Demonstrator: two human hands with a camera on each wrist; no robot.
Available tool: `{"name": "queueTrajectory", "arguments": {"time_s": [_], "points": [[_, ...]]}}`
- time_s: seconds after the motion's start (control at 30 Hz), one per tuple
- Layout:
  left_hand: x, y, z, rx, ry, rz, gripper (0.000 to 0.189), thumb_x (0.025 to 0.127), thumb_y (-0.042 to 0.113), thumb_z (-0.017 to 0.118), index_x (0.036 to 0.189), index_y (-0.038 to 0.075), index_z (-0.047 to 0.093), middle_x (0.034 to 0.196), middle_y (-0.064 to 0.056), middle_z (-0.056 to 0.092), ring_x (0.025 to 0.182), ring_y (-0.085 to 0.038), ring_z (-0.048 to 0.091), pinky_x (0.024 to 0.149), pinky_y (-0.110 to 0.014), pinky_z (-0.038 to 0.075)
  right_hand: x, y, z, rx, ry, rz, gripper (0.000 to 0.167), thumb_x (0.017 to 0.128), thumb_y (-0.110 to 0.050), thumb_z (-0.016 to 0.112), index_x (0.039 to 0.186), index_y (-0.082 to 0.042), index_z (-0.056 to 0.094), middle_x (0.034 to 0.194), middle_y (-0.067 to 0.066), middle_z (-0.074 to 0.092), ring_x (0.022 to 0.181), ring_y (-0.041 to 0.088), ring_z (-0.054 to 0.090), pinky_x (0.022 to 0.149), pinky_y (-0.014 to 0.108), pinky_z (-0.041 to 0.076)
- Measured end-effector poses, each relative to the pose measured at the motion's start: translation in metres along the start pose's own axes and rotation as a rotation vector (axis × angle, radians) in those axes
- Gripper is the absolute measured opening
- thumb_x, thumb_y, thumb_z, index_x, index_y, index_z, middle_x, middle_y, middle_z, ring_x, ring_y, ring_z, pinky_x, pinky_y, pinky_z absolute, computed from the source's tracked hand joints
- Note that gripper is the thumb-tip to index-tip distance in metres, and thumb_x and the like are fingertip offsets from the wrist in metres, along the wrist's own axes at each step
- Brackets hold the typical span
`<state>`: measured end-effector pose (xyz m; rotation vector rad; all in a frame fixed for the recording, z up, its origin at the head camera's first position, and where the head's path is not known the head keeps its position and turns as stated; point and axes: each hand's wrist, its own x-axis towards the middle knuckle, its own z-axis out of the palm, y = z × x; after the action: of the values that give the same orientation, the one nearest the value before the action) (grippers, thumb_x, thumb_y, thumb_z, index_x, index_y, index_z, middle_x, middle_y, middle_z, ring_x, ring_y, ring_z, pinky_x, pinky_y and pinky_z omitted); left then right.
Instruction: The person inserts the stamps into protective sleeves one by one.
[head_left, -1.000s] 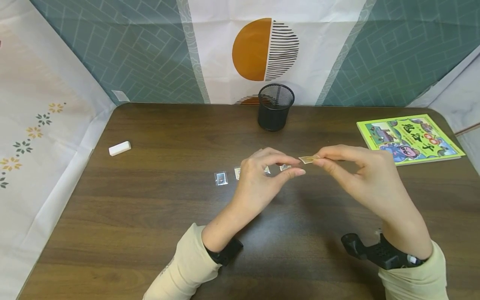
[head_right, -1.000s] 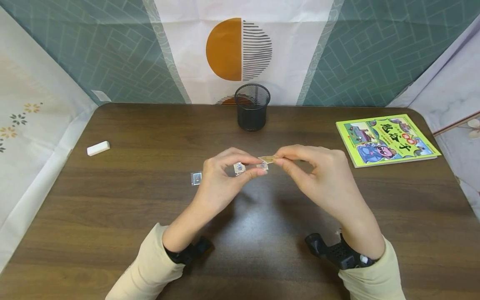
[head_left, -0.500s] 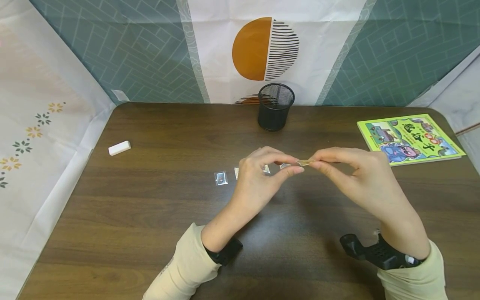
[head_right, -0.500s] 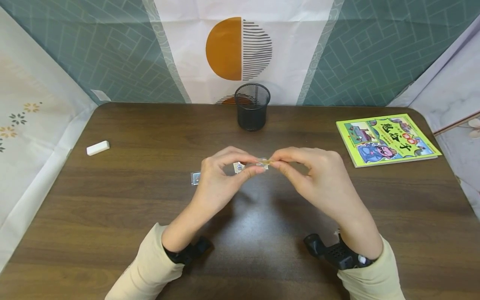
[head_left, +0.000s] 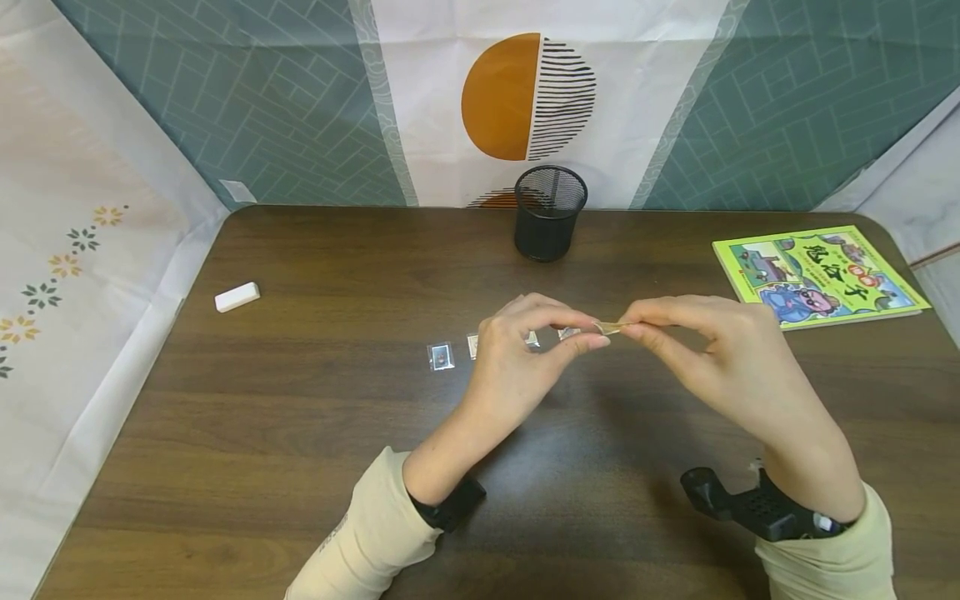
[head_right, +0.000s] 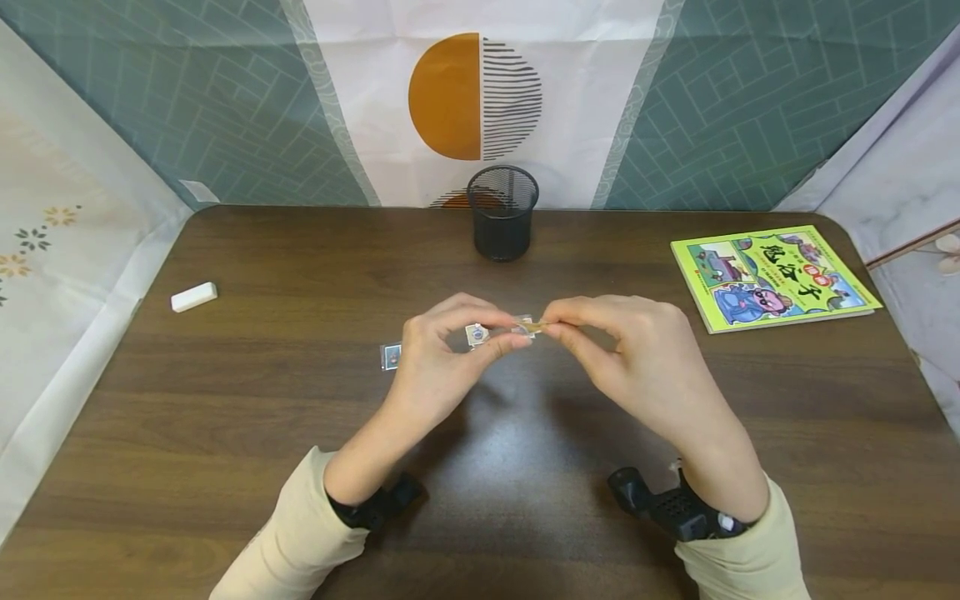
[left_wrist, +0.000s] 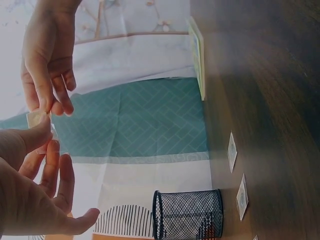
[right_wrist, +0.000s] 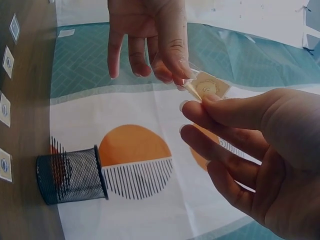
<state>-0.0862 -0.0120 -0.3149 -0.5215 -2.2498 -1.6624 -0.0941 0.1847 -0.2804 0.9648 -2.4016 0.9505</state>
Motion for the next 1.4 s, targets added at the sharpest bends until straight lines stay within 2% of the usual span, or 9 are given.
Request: {"name": "queueTrajectory", "arguments": {"time_s": [0.27,0.4,0.43,0.53,0.63,0.73,0.9,1.13,1.4], "points": [[-0.0006,-0.0006,0.0003,-0.008,0.003,-0.001,0.011,0.074,0.016,0.079,0.083,0.01,0.076,0.079,0.004,0.068,0.076,-0.006,0.057,0.07,-0.021,0.045,0.0008,-0.0008,0.0034,-0.005,0.002,-0.015,0.032,0.064,0.008,0.079,0.09,-0.01,0.073,0.084,-0.002,0.071,0.08,0.004,0.064,0.078,0.008,0.043],[-0.0006,-0.0006,0.0001,-0.001,0.002,0.011,0.011,0.075,0.016,0.079,0.083,0.01,0.076,0.079,0.004,0.068,0.075,-0.006,0.056,0.069,-0.02,0.045,0.0017,-0.0012,0.005,0.025,0.013,-0.043,0.011,0.082,-0.016,0.073,0.09,-0.009,0.074,0.083,0.0,0.071,0.081,0.004,0.063,0.079,0.009,0.044],[-0.0005,-0.0008,0.0,-0.003,0.003,0.015,0.011,0.075,0.016,0.079,0.083,0.01,0.076,0.079,0.004,0.068,0.075,-0.006,0.056,0.069,-0.02,0.045,0.002,-0.0016,0.0048,0.032,0.011,-0.044,0.018,0.086,-0.025,0.069,0.09,-0.008,0.074,0.084,0.0,0.071,0.081,0.003,0.063,0.079,0.009,0.044],[-0.0001,-0.0012,0.0001,-0.004,0.009,0.028,0.01,0.076,0.015,0.078,0.083,0.01,0.076,0.079,0.004,0.069,0.075,-0.003,0.055,0.069,-0.02,0.045,0.0029,-0.0018,0.0044,0.054,0.018,-0.07,0.033,0.09,-0.036,0.059,0.092,-0.007,0.074,0.085,0.002,0.072,0.084,0.001,0.062,0.079,0.01,0.045],[-0.0001,-0.0011,0.0,-0.006,0.008,0.03,0.008,0.077,0.015,0.077,0.084,0.009,0.075,0.08,0.004,0.069,0.075,-0.002,0.055,0.069,-0.02,0.045,0.0037,-0.0022,0.005,0.092,0.023,-0.093,0.033,0.089,-0.035,0.06,0.094,-0.005,0.073,0.089,0.003,0.071,0.088,0.001,0.062,0.081,0.012,0.046],[-0.0003,-0.0005,-0.0002,0.0,0.004,0.032,0.008,0.078,0.014,0.077,0.084,0.01,0.075,0.08,0.004,0.069,0.075,-0.004,0.056,0.07,-0.02,0.044,0.0043,-0.0029,0.0073,0.122,0.071,-0.099,0.031,0.089,-0.032,0.063,0.095,-0.004,0.073,0.088,0.005,0.072,0.087,0.001,0.063,0.081,0.013,0.047],[0.0,-0.0009,0.0002,0.002,0.0,0.069,0.009,0.076,0.015,0.078,0.083,0.01,0.075,0.079,0.004,0.069,0.076,-0.005,0.057,0.07,-0.02,0.044,0.0048,-0.0041,0.0083,0.089,0.147,-0.087,0.028,0.089,-0.03,0.063,0.091,-0.004,0.075,0.082,0.005,0.072,0.079,0.001,0.063,0.075,0.012,0.046],[-0.0009,-0.0005,0.0005,-0.002,-0.013,0.089,0.01,0.074,0.016,0.079,0.081,0.01,0.075,0.078,0.004,0.069,0.076,-0.003,0.057,0.07,-0.018,0.044,0.0052,-0.0046,0.0061,0.037,0.108,-0.137,0.036,0.095,-0.034,0.053,0.087,-0.005,0.073,0.082,0.002,0.07,0.08,0.003,0.061,0.075,0.01,0.044],[-0.0011,-0.0022,0.002,-0.017,-0.029,0.07,0.01,0.074,0.014,0.08,0.081,0.009,0.075,0.078,0.004,0.068,0.075,-0.001,0.055,0.07,-0.019,0.045,0.0028,-0.0032,0.0081,0.004,0.095,-0.169,0.037,0.096,-0.032,0.05,0.087,-0.004,0.072,0.081,0.003,0.069,0.072,0.006,0.059,0.068,0.009,0.043]]}}
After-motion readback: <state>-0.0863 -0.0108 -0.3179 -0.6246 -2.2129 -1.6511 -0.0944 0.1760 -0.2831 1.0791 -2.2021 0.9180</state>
